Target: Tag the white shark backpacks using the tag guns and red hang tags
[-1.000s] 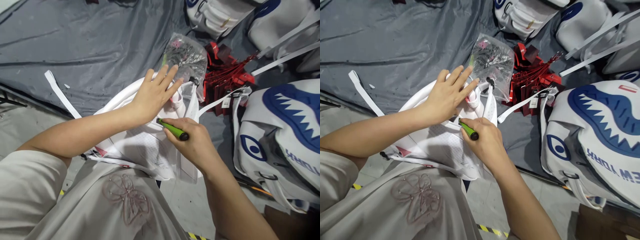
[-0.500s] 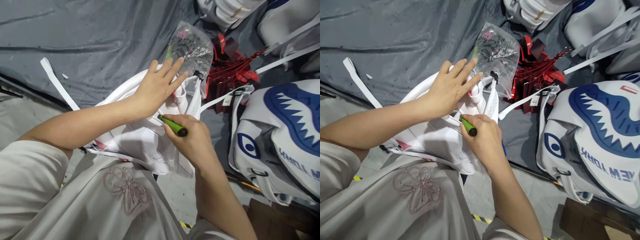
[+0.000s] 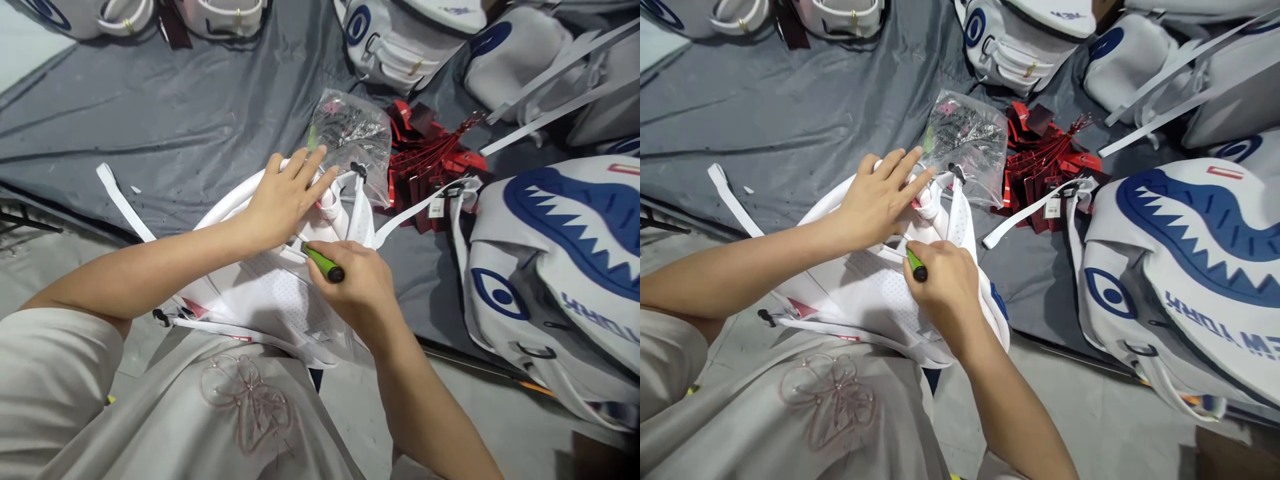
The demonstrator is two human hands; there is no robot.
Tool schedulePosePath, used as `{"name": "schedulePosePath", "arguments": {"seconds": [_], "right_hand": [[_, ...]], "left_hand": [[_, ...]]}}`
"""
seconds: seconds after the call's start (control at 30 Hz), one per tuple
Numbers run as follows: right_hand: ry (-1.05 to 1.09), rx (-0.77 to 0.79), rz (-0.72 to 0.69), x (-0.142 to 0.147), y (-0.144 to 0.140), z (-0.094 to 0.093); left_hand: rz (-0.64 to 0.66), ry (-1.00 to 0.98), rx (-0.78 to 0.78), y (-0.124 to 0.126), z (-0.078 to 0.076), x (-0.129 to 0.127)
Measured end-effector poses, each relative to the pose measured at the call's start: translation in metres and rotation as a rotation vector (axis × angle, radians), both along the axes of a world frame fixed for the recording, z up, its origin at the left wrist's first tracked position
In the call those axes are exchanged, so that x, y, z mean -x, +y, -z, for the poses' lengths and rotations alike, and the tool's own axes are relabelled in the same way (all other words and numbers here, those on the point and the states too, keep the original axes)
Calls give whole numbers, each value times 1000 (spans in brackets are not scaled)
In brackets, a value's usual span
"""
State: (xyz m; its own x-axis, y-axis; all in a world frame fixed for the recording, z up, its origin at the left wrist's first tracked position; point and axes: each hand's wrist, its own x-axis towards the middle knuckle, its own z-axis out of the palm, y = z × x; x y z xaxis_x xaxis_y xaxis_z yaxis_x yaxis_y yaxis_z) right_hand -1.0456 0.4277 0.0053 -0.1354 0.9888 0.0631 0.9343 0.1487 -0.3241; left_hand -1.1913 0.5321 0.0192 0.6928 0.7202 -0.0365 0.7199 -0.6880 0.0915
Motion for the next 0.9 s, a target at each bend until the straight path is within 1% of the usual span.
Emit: {"name": "schedulePosePath", "arguments": {"seconds": [0.1,0.17,0.2,0.27,0.37,0.4,0.47,0.57,0.63,0.73,0.83,0.9], "right_hand": [[16,-28,-39,1,0,3],[24,-56,-18,2,-2,5],[60,-81,-17,4,-4,6],[213,-156,-55,11,-8,9],[488,-278,-112,30,-11,21],[546,-312,-110,37,-11,26],[583,-351,-77,48,-10,35],[542,-332,-41,54,-7,45],[524,-302,-32,52,-6,47],[550,-303,-22,47,-8,46],[593,-295,-42,40,-13,43],[610,-267,-64,37,-14,41]], "left_hand": [[39,97,-31,11,-3,3],[68,176,-15,20,-11,11],[72,209,6,22,-16,16],[53,251,40,21,-28,27],[-6,272,21,7,-38,41],[-37,277,6,1,-38,44],[-122,289,-14,-9,-36,46],[-239,316,-15,-13,-31,40],[-264,346,-10,-11,-29,34],[-225,381,11,-7,-31,29],[-140,361,88,-2,-36,30],[-106,342,136,1,-38,32]]}}
